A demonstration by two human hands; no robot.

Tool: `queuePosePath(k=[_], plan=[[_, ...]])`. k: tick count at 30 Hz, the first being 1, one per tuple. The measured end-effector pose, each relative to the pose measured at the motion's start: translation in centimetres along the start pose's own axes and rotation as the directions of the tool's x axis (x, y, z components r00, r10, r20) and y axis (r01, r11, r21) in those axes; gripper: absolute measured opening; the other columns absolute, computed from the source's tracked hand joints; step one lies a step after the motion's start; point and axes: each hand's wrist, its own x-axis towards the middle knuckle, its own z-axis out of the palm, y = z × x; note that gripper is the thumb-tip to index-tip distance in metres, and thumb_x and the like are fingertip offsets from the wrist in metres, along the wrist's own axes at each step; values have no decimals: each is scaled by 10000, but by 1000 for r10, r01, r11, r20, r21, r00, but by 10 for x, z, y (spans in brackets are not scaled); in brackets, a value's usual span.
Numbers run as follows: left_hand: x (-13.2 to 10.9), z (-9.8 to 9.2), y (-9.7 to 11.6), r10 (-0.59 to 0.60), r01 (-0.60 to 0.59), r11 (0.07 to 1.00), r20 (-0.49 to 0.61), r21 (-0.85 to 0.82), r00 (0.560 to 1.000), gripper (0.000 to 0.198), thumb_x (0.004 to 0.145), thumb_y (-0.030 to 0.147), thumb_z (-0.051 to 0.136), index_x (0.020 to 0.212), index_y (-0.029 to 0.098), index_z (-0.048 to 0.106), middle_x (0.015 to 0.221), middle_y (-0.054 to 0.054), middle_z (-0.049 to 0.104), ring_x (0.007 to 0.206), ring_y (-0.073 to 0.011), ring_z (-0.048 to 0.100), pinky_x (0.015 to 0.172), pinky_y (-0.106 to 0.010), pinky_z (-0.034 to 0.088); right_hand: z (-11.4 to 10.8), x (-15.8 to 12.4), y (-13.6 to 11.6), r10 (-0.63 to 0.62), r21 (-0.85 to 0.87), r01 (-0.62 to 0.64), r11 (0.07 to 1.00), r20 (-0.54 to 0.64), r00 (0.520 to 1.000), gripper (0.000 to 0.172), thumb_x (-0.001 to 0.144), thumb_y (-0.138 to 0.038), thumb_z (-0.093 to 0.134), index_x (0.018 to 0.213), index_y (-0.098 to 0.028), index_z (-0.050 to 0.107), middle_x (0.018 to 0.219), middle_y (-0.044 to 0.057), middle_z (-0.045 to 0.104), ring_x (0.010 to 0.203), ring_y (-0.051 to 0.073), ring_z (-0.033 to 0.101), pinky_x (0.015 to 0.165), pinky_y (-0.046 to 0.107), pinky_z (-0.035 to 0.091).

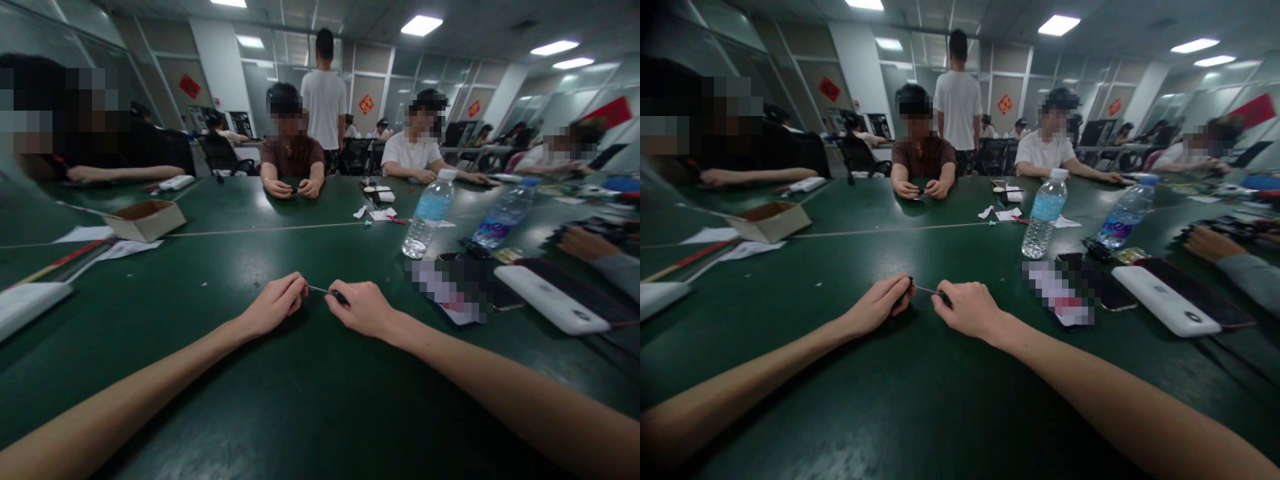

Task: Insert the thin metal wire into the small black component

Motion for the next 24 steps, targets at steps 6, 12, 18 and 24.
queuePosePath(k=[6, 12, 18, 24], plan=[[1, 0, -1, -4, 4, 1000, -13, -4, 1000, 386, 988, 439, 285, 871, 171, 536, 541, 49, 488, 501, -113, 453, 571, -240, 386, -2, 0, -2, 0, 1, 0, 1000, 2, 1000, 269, 980, -382, 433, 979, -179, 610, 725, 13, 624, 616, 117, 562, 617, 237, 375], [-1, -1, 0, 13, -13, 1000, -13, -3, 1000, 399, 988, 459, 286, 863, 173, 535, 540, 49, 494, 498, -113, 453, 560, -238, 377, -4, 0, -5, 7, 7, -8, 1000, 16, 1000, 267, 985, -368, 436, 980, -166, 610, 714, 9, 616, 597, 108, 552, 600, 230, 380], [0, -1, 0, 19, -19, 1000, -20, -6, 1000, 396, 989, 457, 290, 851, 176, 534, 529, 53, 485, 494, -113, 449, 564, -241, 375, -3, 0, -5, 2, -8, -2, 1000, -3, 1000, 257, 978, -369, 440, 968, -175, 608, 696, 4, 607, 605, 114, 557, 611, 233, 381], [-1, -1, 1, 10, -10, 1000, -10, -15, 1000, 397, 989, 459, 289, 861, 173, 533, 532, 54, 482, 488, -112, 441, 547, -239, 366, -3, 1, -5, 2, -12, -2, 1000, -6, 1000, 254, 977, -363, 440, 964, -176, 611, 691, 4, 607, 599, 111, 551, 602, 229, 369]])
